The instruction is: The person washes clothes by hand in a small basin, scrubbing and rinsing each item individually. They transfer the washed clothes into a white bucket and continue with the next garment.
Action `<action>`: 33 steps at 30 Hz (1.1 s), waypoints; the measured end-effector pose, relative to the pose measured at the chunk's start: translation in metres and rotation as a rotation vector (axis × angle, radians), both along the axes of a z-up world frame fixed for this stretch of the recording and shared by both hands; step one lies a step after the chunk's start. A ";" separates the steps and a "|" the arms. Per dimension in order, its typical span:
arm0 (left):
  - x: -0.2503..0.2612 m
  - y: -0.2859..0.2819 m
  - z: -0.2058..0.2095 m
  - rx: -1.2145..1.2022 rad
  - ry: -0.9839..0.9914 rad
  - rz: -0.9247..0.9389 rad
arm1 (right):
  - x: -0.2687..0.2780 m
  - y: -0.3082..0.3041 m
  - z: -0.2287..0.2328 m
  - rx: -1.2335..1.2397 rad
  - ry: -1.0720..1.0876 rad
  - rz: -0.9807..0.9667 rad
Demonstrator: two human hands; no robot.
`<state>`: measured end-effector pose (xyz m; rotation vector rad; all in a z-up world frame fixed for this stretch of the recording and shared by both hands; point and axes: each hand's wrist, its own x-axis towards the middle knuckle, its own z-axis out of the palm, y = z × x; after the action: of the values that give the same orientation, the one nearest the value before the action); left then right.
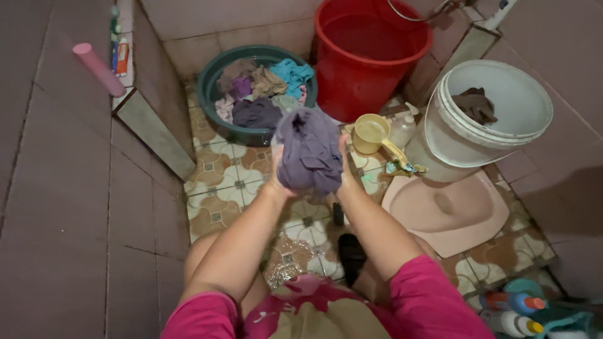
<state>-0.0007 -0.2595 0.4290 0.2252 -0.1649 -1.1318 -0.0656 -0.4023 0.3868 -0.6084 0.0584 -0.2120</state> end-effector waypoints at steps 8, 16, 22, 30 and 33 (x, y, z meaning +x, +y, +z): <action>-0.022 0.004 0.041 0.019 0.067 -0.154 | 0.002 -0.040 -0.005 0.015 -0.061 0.144; -0.012 0.010 0.031 0.194 -0.121 -0.123 | -0.002 -0.038 0.016 -0.046 0.029 -0.094; -0.022 0.024 -0.011 0.036 -0.066 -0.235 | -0.003 -0.035 0.035 -0.384 -0.112 -0.321; -0.005 0.017 -0.044 0.148 -0.171 -0.312 | -0.005 -0.031 0.038 -0.346 -0.099 -0.178; -0.001 0.018 -0.047 0.195 -0.168 -0.370 | -0.007 -0.033 0.042 -0.353 0.028 -0.125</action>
<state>-0.0013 -0.2412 0.3823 0.4781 -0.2521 -1.4990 -0.0724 -0.4355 0.4288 -0.9612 0.0871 -0.3383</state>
